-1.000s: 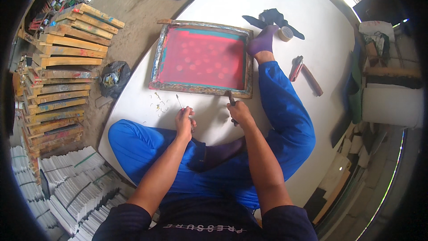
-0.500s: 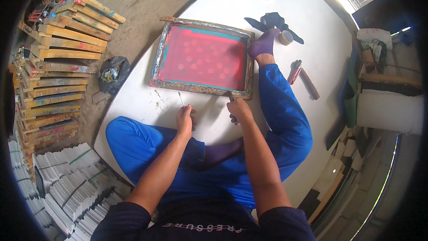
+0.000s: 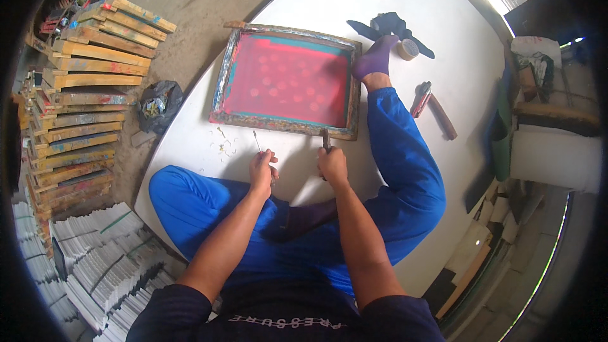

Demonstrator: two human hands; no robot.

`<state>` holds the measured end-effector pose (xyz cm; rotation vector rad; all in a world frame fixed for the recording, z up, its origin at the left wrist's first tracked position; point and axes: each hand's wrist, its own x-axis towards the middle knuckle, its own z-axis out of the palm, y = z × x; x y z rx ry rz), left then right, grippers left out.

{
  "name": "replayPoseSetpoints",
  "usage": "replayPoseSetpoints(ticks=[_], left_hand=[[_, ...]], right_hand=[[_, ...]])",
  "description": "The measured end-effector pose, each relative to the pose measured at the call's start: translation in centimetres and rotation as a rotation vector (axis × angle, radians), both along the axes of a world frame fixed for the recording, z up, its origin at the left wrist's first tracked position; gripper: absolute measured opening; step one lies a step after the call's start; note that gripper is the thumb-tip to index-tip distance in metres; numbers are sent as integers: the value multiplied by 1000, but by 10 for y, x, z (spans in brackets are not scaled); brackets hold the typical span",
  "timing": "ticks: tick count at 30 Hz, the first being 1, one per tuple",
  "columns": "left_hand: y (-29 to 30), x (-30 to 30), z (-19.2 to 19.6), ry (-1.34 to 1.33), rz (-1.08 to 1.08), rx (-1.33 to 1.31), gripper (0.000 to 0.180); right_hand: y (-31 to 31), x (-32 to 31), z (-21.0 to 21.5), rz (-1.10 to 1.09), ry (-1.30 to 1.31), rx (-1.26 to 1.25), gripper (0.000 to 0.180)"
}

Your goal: The person sits on the floor and uses pliers to repeatedly cut and bend small wire pieces. The person holds the wire with one hand and manipulates it with pliers in the other, working over a white surface with a red screen nearby.

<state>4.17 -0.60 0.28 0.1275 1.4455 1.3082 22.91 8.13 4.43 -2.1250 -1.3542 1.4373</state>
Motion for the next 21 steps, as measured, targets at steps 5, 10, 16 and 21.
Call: replayPoseSetpoints(ticks=[5,10,16,21], left_hand=[[1,-3,-1,7,-15,-20,32],[1,-2,2,-2,-26,-32,31],[0,-3,0,-12,-11,-12,30],[-1,-4,4,-21,-9,-9,31]], right_hand=[[-7,12,-21,-128,285,-38,21],[0,19,9,-151,360,-169,24],[1,23,11,-111,397,-257,30],[3,17,18,-76,350,-300,34]])
